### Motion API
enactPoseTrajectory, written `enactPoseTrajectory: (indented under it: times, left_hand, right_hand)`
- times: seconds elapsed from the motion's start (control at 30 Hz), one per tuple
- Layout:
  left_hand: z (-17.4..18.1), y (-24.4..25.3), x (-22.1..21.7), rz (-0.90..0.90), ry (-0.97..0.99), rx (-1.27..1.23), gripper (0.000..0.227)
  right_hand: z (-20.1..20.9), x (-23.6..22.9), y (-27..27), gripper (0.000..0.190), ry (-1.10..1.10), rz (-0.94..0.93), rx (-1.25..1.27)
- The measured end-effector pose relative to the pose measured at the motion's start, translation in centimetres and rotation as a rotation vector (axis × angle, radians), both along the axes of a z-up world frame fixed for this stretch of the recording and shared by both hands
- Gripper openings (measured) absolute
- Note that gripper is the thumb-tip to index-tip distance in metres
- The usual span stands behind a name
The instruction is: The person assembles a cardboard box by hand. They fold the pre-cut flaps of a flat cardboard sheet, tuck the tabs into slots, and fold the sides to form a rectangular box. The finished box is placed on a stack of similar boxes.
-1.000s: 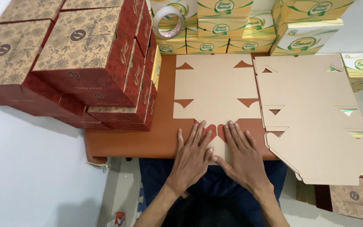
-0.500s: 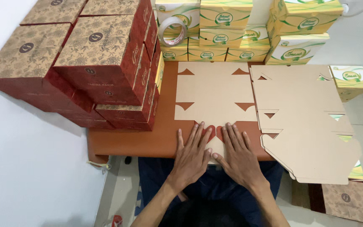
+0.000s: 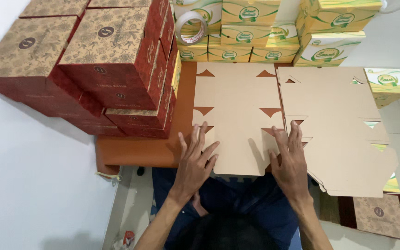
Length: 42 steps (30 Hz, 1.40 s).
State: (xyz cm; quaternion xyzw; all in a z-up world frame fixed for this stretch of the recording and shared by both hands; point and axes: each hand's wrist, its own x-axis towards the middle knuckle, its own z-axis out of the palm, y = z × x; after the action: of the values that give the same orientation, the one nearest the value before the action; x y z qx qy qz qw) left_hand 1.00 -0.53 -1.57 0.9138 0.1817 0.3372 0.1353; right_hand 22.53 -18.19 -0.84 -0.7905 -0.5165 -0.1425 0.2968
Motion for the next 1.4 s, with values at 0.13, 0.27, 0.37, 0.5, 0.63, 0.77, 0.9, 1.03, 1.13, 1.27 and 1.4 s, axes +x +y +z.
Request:
enactPoseTrajectory:
  times: [0.13,0.27,0.37,0.5,0.63,0.77,0.9,1.03,1.13,1.27,1.4]
  left_hand:
    - [-2.7,0.9,0.0,-0.102,0.067,0.105,0.016]
    - [-1.2,1.1,-0.6,-0.305,0.112,-0.112,0.030]
    - [-2.0,1.1,-0.8,-0.379,0.135,-0.180,0.040]
    - [-2.9,1.4,-0.8,-0.414,0.106,-0.113,0.019]
    - [-1.5,1.2,-0.8,-0.417,0.115,-0.174,0.014]
    - [-0.5,0.9,-0.5,-0.386,0.142,-0.312,0.011]
    - [0.1,1.0,0.1,-0.346,0.164,-0.489,0.017]
    - [0.8,1.2,0.8,-0.280,0.211,-0.526,0.015]
    - [0.6,1.4,1.1,-0.227,0.207,-0.573,0.014]
    - [1.4,1.0,1.2,-0.196,0.187,-0.621,0.012]
    - [1.8,0.5,1.3,-0.227,0.192,-0.578,0.008]
  right_hand:
    - [-0.5,0.5,-0.4,0.047,-0.017,0.128,-0.055]
    - [1.3,-0.1,-0.7,0.032,0.252,0.362,-0.091]
    - [1.6,-0.2,-0.9,0.034,0.296,0.435,-0.094]
    - [1.4,-0.5,-0.7,0.026,0.177,0.458,-0.068]
    - [1.2,-0.5,-0.7,0.014,0.199,0.472,-0.064]
    - [1.3,-0.4,-0.4,0.009,0.232,0.469,-0.056]
    - [2.4,-0.7,0.0,0.009,0.272,0.394,-0.125]
    - [3.0,-0.9,0.5,0.014,0.363,0.337,-0.132]
    - [2.6,-0.6,0.5,0.014,0.431,0.281,-0.131]
    - [1.5,-0.1,0.5,0.014,0.361,0.246,-0.166]
    - [0.1,0.7,0.4,0.020,0.230,0.352,-0.184]
